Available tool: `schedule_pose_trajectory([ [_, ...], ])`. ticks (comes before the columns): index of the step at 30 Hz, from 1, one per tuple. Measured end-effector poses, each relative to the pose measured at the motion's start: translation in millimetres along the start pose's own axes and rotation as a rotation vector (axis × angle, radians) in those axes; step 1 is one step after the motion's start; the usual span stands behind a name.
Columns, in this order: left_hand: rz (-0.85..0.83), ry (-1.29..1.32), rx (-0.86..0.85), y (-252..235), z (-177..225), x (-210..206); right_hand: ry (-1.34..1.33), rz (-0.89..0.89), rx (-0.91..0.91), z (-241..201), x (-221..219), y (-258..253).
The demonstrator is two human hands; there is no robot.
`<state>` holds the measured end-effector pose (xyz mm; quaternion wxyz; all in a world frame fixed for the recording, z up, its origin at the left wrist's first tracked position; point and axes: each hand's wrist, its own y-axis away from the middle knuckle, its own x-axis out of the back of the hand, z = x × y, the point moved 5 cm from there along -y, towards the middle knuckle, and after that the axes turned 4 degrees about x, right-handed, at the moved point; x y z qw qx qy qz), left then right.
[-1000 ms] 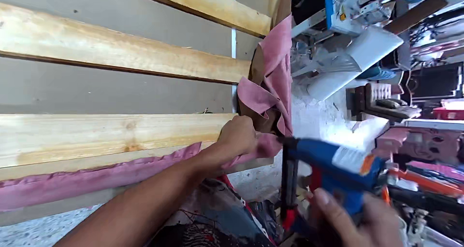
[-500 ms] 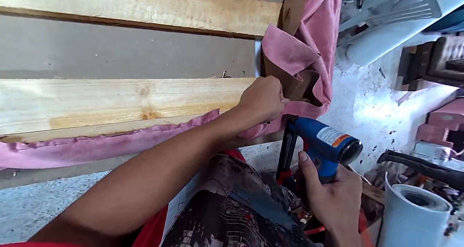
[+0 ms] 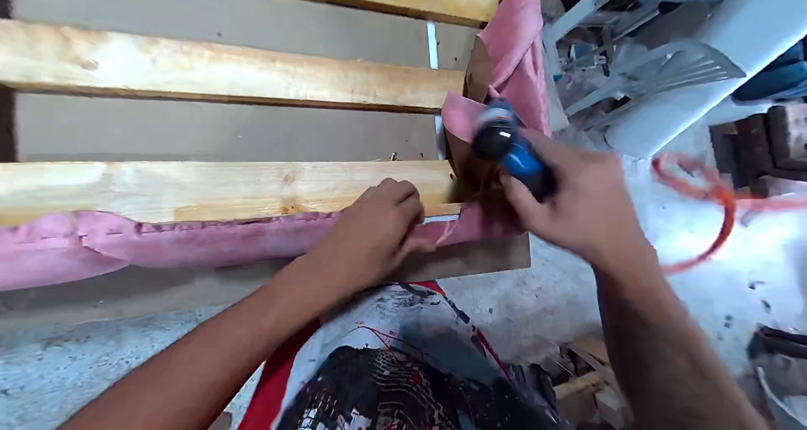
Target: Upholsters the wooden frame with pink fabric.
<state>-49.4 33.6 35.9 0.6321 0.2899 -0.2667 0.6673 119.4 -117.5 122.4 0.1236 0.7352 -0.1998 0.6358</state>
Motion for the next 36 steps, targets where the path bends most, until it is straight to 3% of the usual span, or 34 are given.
schedule_pose_trajectory([
  [4,0.132,-0.294,0.088,21.1,10.2,-11.2,0.075,-0.179,0.205,31.8,-64.5,-67.1],
  [7,0.152,-0.411,0.202,26.8,16.3,-16.5,0.014,-0.090,0.333,27.9,-72.0,-65.6],
  [9,0.147,-0.412,0.259,25.2,21.5,-22.7,-0.190,-0.056,0.580,12.4,-64.4,-41.8],
  [11,0.135,-0.387,0.279,16.3,29.8,-30.7,-0.511,-0.215,0.769,4.4,-74.1,-21.9],
  [13,0.174,-0.326,0.274,4.4,37.7,-42.7,-0.711,-0.315,0.835,5.4,-91.6,-13.5],
  [16,0.352,-0.259,0.245,-7.9,40.7,-54.6,-0.818,-0.248,0.789,11.6,-98.9,-14.9],
  [22,0.796,-0.304,-0.087,1.0,23.0,-66.7,-0.741,-0.142,0.816,7.8,-100.9,-3.9],
  [24,0.863,-0.264,-0.065,-2.3,17.7,-67.5,-0.689,-0.031,0.791,4.2,-101.4,0.3],
  [28,0.949,-0.223,0.045,-11.8,15.0,-67.2,-0.576,0.138,0.535,-2.1,-106.1,9.0],
  [31,0.865,-0.259,0.280,-20.2,20.7,-62.9,-0.558,0.054,0.387,-5.4,-109.3,3.9],
  [33,0.658,-0.255,0.493,-26.5,27.9,-54.2,-0.640,-0.068,0.341,0.8,-111.6,-12.5],
  [36,0.385,-0.231,0.684,-39.3,22.0,-40.8,-0.452,-0.016,0.200,17.7,-103.4,-36.2],
])
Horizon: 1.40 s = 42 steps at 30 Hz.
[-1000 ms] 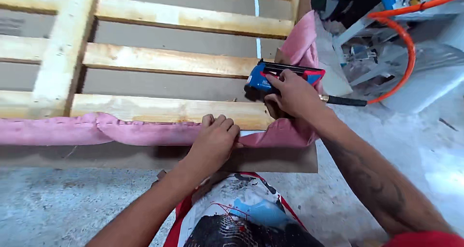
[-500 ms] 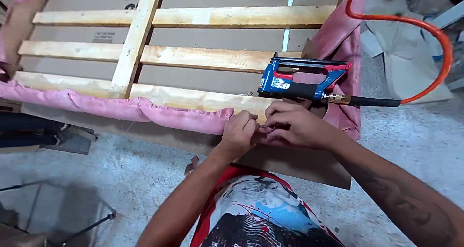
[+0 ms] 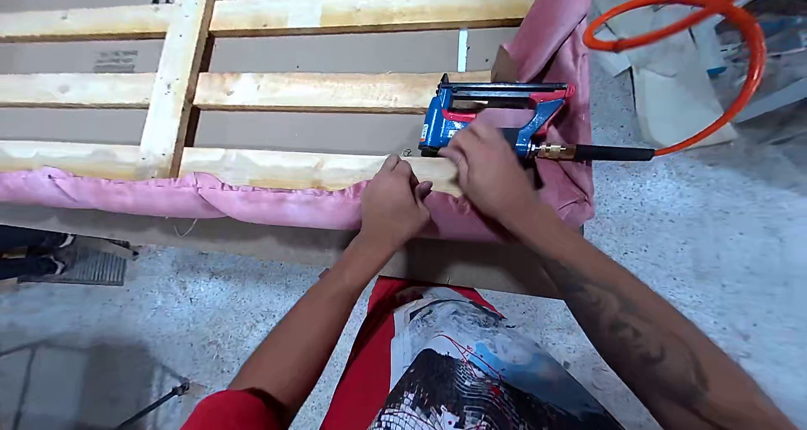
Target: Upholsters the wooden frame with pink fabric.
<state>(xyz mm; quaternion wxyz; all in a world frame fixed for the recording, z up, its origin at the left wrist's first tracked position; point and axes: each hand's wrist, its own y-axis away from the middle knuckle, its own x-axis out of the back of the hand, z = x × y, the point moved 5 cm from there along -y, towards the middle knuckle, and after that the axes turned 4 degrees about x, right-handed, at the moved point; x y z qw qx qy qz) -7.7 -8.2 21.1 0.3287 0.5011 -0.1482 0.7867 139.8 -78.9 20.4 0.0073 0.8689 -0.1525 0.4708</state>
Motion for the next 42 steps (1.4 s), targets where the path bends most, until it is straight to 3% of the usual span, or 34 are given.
schedule_pose_trajectory([
  [3,-0.244,-0.017,0.089,-11.7,-5.1,1.9,0.266,-0.145,-0.243,-5.6,-1.0,-24.1],
  [7,-0.423,-0.007,0.088,-22.6,-12.1,2.2,0.503,-0.234,-0.379,-9.7,-7.8,-48.7],
  [11,-0.489,0.041,0.042,-29.8,-20.6,2.4,0.667,-0.404,-0.339,14.8,10.5,-62.4],
  [14,-0.551,0.072,0.004,-31.7,-24.9,0.3,0.665,-0.553,-0.177,30.5,23.2,-62.3],
  [17,-0.653,0.122,-0.027,-38.7,-22.9,4.6,0.608,-0.390,-0.243,-28.4,75.0,-36.3],
  [20,-0.781,0.094,-0.104,-49.1,-27.2,-2.3,0.526,-0.150,-0.418,-101.7,102.2,30.7],
  [24,-0.875,0.057,-0.161,-61.0,-25.5,-5.1,0.207,0.199,-0.757,-156.7,62.4,124.6],
  [27,-0.928,0.050,-0.192,-63.7,-26.6,-6.8,-0.084,0.432,-0.953,-166.3,8.6,151.2],
  [31,-0.963,0.058,-0.227,-66.2,-25.6,-10.2,-0.089,0.505,-1.018,-154.2,-18.2,149.2],
  [38,-0.979,0.132,-0.219,-65.5,-28.1,-7.8,-0.006,0.437,-1.037,-157.1,-14.0,131.3],
  [42,-0.958,0.137,-0.257,-66.1,-26.8,-1.6,-0.042,0.515,-1.016,-161.4,-15.0,123.1],
])
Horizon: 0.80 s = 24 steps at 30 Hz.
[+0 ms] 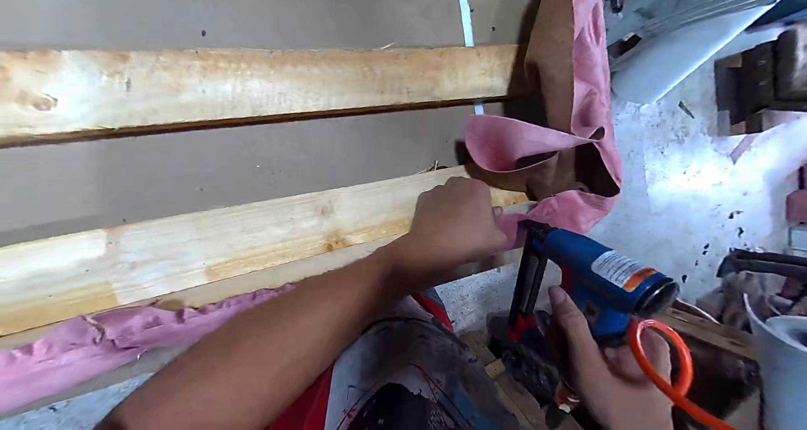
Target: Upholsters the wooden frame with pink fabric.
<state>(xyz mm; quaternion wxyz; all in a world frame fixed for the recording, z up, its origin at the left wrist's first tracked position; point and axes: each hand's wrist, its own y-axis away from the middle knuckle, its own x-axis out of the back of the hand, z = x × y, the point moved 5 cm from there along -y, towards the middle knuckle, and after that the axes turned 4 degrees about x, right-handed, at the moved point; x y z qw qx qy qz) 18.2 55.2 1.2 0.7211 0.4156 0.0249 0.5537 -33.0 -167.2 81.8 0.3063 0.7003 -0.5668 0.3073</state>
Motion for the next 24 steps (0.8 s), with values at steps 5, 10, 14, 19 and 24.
schedule_pose_trajectory([
  [5,0.050,-0.038,-0.058,4.5,2.3,-3.9,0.119,-0.059,-0.031,-9.7,-0.2,6.3],
  [10,0.106,-0.079,-0.080,6.9,3.7,-7.5,0.082,-0.102,-0.007,-17.7,-9.6,14.7],
  [14,0.178,-0.086,-0.091,8.3,3.0,-9.4,0.111,-0.108,-0.002,-11.9,-11.6,17.2],
  [19,0.404,0.032,-0.232,33.9,-15.7,1.3,-0.027,-0.156,-0.086,-13.2,12.0,14.2],
  [24,0.484,-0.187,-0.488,70.5,-39.3,-17.6,-0.112,-0.290,-0.035,-1.7,36.7,13.2],
])
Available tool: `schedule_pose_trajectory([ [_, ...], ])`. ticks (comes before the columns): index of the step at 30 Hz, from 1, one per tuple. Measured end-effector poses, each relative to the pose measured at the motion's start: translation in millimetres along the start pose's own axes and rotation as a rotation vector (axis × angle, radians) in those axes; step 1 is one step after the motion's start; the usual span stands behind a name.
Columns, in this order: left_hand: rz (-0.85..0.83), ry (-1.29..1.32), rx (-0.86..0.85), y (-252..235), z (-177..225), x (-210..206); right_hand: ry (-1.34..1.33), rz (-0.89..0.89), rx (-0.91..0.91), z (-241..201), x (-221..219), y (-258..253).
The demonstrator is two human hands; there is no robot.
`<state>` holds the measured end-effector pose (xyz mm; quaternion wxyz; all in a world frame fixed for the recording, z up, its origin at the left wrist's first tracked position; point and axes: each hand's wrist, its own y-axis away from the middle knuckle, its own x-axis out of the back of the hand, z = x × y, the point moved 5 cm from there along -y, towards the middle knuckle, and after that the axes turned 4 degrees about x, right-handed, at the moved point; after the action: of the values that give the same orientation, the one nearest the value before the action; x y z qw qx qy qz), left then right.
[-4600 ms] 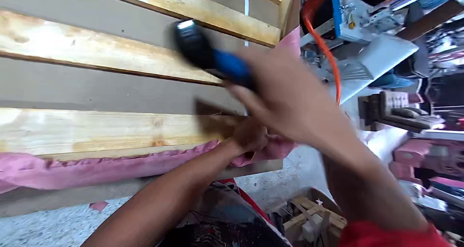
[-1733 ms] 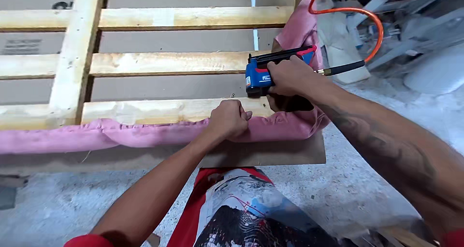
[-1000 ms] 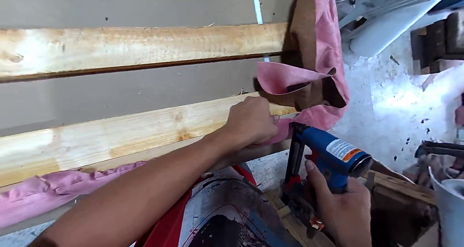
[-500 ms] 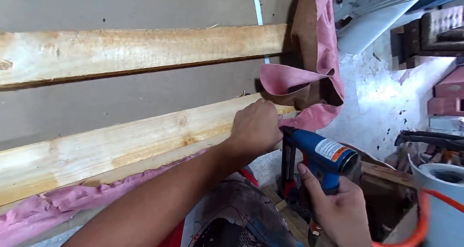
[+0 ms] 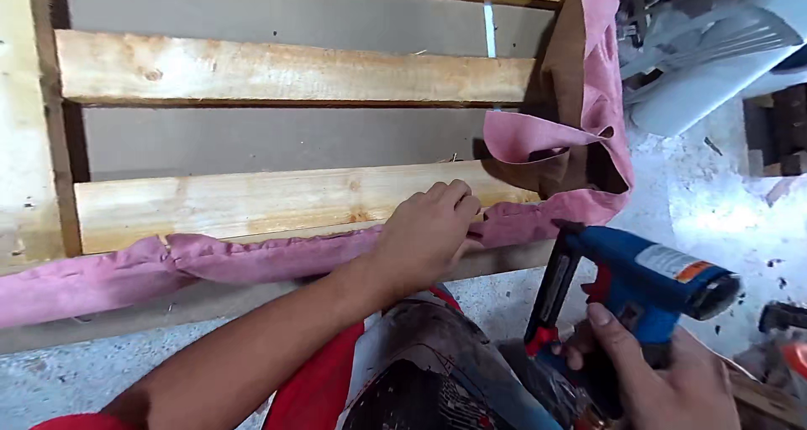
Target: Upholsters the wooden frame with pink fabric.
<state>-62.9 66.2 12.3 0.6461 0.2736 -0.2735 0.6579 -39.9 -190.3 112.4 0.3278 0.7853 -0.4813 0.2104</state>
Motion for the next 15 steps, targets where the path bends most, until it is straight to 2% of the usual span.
schedule_pose_trajectory([
  [4,0.179,-0.085,-0.161,4.3,10.2,-4.5,0.161,-0.144,0.069,6.3,-0.1,-2.7],
  [8,0.192,-0.151,-0.077,1.6,18.3,-9.0,0.203,-0.055,0.215,22.4,-2.0,-7.4],
  [12,0.312,-0.151,-0.117,-5.8,28.8,-11.7,0.211,-0.014,0.281,32.4,-4.8,-15.6],
  [15,0.460,-0.054,0.073,-9.1,20.5,-11.7,0.087,-0.019,0.396,40.5,-14.8,-20.9],
])
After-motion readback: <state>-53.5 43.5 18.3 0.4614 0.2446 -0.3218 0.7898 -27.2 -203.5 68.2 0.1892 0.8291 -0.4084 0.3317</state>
